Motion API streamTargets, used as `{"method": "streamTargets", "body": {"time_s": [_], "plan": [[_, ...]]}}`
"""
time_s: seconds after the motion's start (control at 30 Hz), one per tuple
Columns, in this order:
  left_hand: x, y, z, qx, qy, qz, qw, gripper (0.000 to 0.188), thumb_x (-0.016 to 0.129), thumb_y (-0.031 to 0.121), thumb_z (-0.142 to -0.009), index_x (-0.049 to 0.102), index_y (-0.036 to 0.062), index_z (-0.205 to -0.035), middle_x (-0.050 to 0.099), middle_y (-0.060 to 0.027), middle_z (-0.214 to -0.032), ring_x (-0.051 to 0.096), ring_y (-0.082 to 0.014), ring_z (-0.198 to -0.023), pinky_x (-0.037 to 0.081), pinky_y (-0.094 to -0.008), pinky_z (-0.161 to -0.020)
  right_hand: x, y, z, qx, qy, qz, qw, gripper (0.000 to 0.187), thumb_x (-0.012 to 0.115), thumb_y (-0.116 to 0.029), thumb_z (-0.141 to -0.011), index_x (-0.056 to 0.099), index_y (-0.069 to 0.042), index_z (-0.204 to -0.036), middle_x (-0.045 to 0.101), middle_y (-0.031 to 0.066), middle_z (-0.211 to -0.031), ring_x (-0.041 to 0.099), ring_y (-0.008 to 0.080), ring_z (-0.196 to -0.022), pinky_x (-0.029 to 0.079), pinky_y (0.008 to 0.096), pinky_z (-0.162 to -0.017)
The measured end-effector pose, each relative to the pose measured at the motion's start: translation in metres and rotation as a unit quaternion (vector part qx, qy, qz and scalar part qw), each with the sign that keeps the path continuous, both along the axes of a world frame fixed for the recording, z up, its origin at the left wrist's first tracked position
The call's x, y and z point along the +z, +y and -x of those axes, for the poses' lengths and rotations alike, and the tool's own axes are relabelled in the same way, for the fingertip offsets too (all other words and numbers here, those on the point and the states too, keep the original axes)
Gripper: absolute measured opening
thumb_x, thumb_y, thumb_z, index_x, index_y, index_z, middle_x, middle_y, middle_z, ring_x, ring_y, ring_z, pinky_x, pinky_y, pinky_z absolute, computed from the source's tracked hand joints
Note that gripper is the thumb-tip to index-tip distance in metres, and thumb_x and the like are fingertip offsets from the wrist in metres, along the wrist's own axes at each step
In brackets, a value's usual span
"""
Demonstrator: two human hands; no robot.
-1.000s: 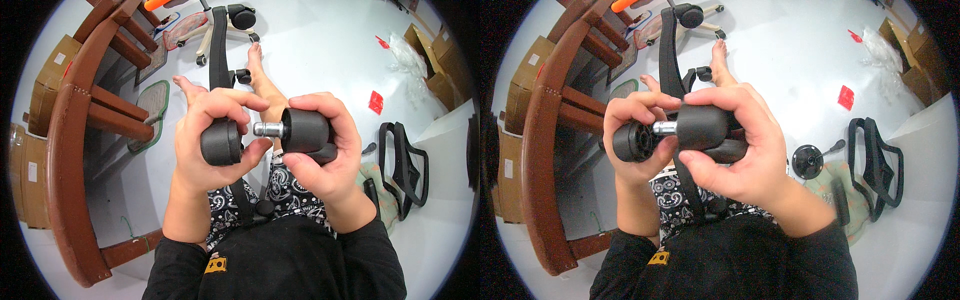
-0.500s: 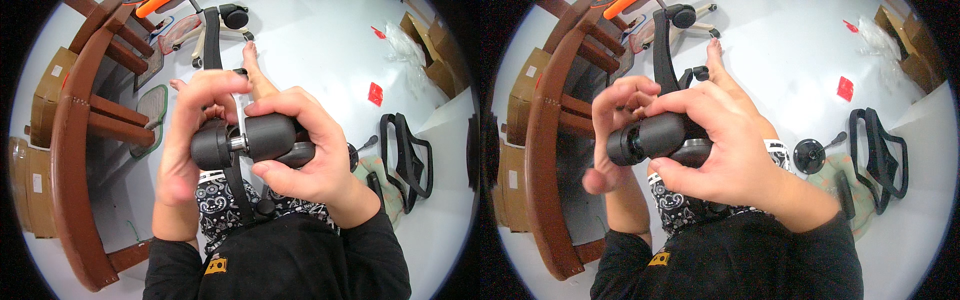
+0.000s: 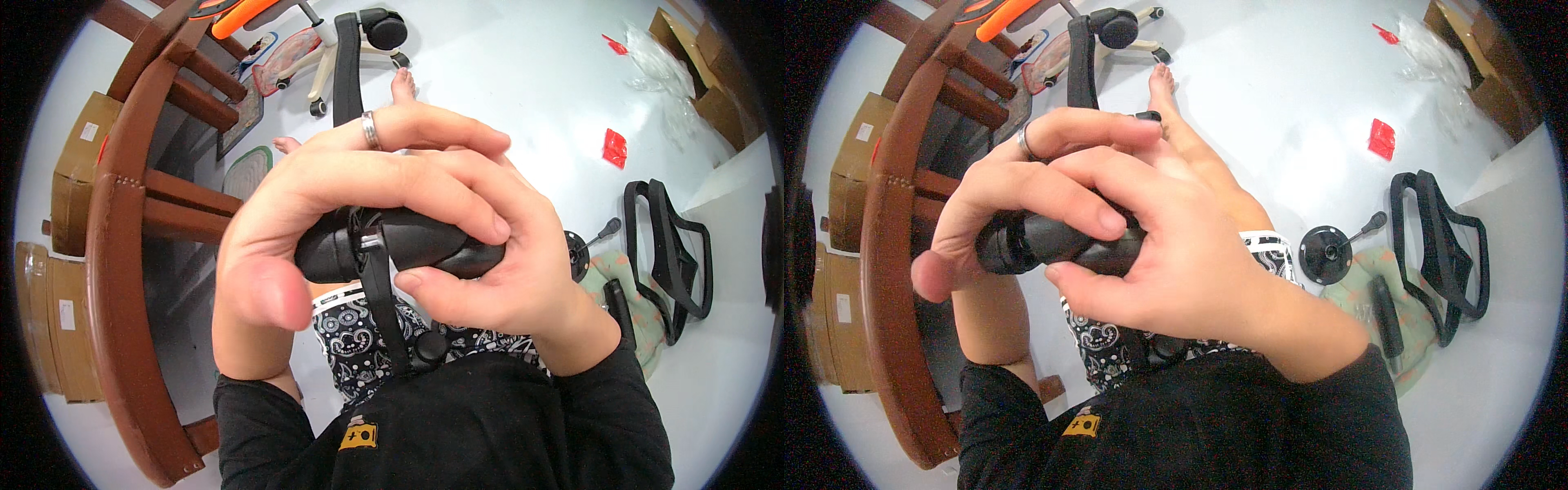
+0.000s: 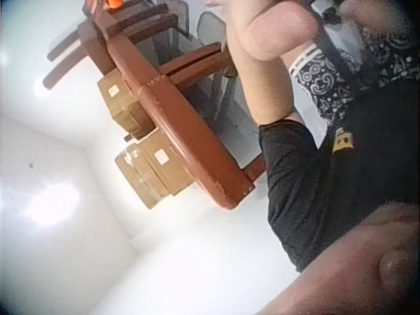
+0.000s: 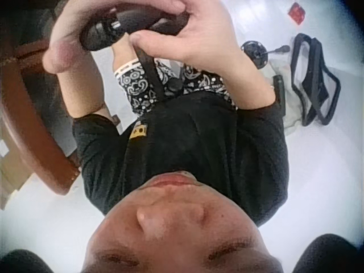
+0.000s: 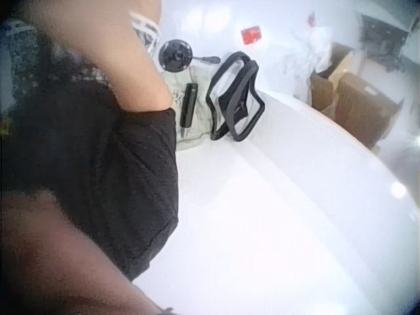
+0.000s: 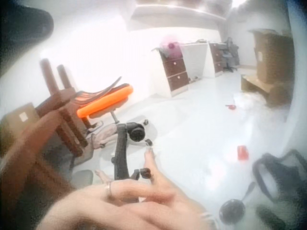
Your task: The person unpacks a cardboard box and removes parts of an office chair, including the base, wheels, and seat. They sit on the floor and attach the wheels to the chair base by hand, then place the assembled base on the floor.
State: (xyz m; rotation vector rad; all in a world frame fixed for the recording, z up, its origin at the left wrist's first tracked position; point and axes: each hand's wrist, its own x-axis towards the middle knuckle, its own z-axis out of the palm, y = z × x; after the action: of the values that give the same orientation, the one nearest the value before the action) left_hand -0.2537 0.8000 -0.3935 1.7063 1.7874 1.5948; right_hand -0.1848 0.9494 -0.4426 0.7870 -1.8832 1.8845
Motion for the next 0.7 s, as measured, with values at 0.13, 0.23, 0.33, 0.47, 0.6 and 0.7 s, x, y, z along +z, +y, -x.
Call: {"method": "streamTargets", "body": {"time_s": [0.13,0.23,0.33,0.47,0.6,0.7], "plan": [[0.0,0.003,-0.004,0.033,-0.013,0.012,0.999,0.092,0.024,0.079,-0.072,0.064,-0.0034,-0.076,0.053,-0.0348,-0.101,0.06,-0.0376,-0.088,0.047,-0.0397,-0.078,-0.001,0.001,-0.001,0.013,-0.026,-0.002,1.0,0.05,0.071,-0.012,-0.062,0.052,0.003,-0.106,0.051,0.0126,-0.109,0.049,0.0222,-0.103,0.037,0.0307,-0.09],[0.014,-0.003,-0.007,0.04,0.002,0.075,0.996,0.075,0.03,0.063,-0.078,0.064,-0.0032,-0.076,0.054,-0.0339,-0.1,0.06,-0.037,-0.088,0.048,-0.0386,-0.076,-0.004,-0.004,0.0,-0.051,0.056,-0.022,0.997,0.05,0.072,-0.015,-0.063,0.052,0.002,-0.106,0.053,0.0131,-0.107,0.049,0.0232,-0.1,0.037,0.031,-0.088],[0.012,-0.003,-0.006,0.017,0.002,0.067,0.998,0.062,0.034,0.051,-0.077,0.064,-0.003,-0.076,0.056,-0.0328,-0.098,0.061,-0.0351,-0.085,0.048,-0.0373,-0.075,-0.005,-0.005,-0.005,-0.079,0.073,-0.049,0.993,0.05,0.071,-0.017,-0.063,0.053,0.002,-0.105,0.054,0.0131,-0.106,0.049,0.0238,-0.093,0.037,0.0313,-0.084],[0.009,-0.004,0.001,-0.006,0.038,0.041,0.998,0.059,0.037,0.049,-0.075,0.064,-0.003,-0.076,0.057,-0.0309,-0.096,0.06,-0.0311,-0.077,0.047,-0.0354,-0.072,-0.005,-0.007,-0.008,-0.089,0.084,-0.055,0.991,0.05,0.071,-0.017,-0.063,0.053,0.002,-0.105,0.053,0.0127,-0.107,0.048,0.0221,-0.089,0.037,0.0305,-0.08],[0.011,-0.009,-0.006,0.069,0.001,0.058,0.996,0.059,0.038,0.049,-0.073,0.064,-0.0034,-0.079,0.057,-0.0285,-0.095,0.059,-0.0289,-0.078,0.045,-0.0336,-0.072,0.002,0.003,0.003,-0.047,0.028,-0.077,0.996,0.049,0.071,-0.015,-0.062,0.053,0.002,-0.105,0.053,0.012,-0.107,0.049,0.0205,-0.09,0.037,0.0297,-0.082],[0.015,-0.018,-0.006,0.076,0.003,0.085,0.993,0.06,0.038,0.049,-0.072,0.063,-0.004,-0.081,0.057,-0.0275,-0.095,0.058,-0.0281,-0.08,0.044,-0.0327,-0.073,0.0,-0.008,0.001,-0.058,0.066,-0.061,0.994,0.051,0.071,-0.014,-0.063,0.051,0.002,-0.108,0.053,0.0111,-0.106,0.05,0.0196,-0.093,0.038,0.0293,-0.083]]}}
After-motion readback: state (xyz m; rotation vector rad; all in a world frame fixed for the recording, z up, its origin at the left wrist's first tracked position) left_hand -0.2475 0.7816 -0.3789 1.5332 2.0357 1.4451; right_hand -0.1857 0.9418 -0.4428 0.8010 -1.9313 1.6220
